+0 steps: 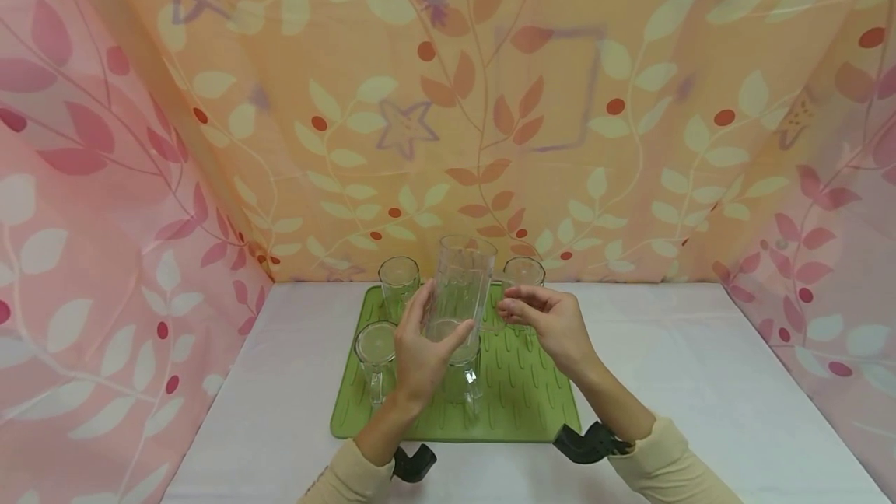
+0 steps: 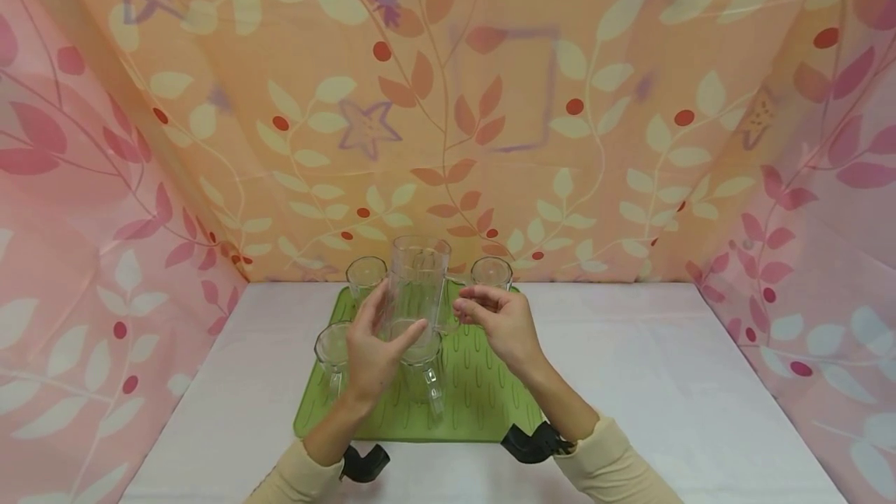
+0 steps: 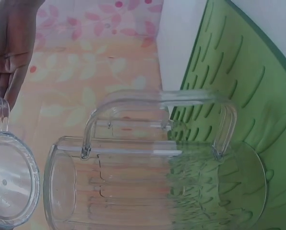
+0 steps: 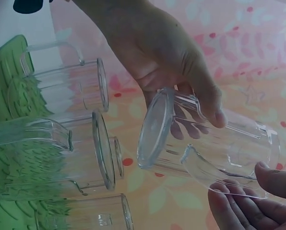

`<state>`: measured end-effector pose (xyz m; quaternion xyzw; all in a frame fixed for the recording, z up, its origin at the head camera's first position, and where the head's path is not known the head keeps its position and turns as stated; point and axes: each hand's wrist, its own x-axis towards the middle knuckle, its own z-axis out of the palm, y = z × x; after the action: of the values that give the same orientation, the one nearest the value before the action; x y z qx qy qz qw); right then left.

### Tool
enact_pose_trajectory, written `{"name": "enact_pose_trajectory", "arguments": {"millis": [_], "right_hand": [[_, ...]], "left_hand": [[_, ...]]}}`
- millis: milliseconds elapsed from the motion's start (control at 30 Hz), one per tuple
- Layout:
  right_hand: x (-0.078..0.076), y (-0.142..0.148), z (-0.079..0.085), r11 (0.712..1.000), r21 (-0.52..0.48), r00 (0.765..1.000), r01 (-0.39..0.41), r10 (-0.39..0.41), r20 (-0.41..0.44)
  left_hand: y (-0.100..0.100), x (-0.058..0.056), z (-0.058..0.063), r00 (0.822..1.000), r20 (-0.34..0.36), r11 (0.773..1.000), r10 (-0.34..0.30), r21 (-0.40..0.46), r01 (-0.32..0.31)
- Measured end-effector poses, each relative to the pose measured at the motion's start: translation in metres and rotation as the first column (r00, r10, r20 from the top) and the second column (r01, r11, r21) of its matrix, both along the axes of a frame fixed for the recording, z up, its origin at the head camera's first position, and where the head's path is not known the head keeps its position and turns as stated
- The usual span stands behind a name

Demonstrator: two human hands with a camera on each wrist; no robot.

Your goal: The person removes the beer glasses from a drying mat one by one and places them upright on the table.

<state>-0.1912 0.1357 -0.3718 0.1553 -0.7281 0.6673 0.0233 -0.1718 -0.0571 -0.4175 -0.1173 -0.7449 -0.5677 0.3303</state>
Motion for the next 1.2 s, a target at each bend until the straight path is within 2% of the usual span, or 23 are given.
{"name": "enact_pose_trajectory", "arguments": {"millis": [333,633,833,1100,1200], "right_hand": [[0.0,0.003,0.001,1.0,0.023,1.0,0.018,-0.017,-0.016],[0.002,0.006,0.006,0.996,0.079,0.998,0.041,-0.037,-0.042],[0.003,0.007,0.007,0.995,0.081,0.997,0.055,-0.05,-0.065],[0.003,0.008,0.009,0.993,0.105,0.994,0.054,-0.044,-0.099],[0.002,0.01,0.011,0.991,0.123,0.988,0.061,-0.043,-0.146]], "left_hand": [[0.002,0.002,0.001,0.999,0.03,1.0,-0.028,-0.013,0.028],[0.006,0.006,0.008,0.997,0.07,0.999,-0.028,-0.018,0.029],[0.008,0.007,0.013,0.993,0.114,0.999,-0.043,-0.003,0.043],[0.007,0.008,0.018,0.976,0.203,0.997,-0.075,-0.005,0.078],[0.005,0.009,0.022,0.969,0.229,0.996,-0.091,0.0,0.094]]}}
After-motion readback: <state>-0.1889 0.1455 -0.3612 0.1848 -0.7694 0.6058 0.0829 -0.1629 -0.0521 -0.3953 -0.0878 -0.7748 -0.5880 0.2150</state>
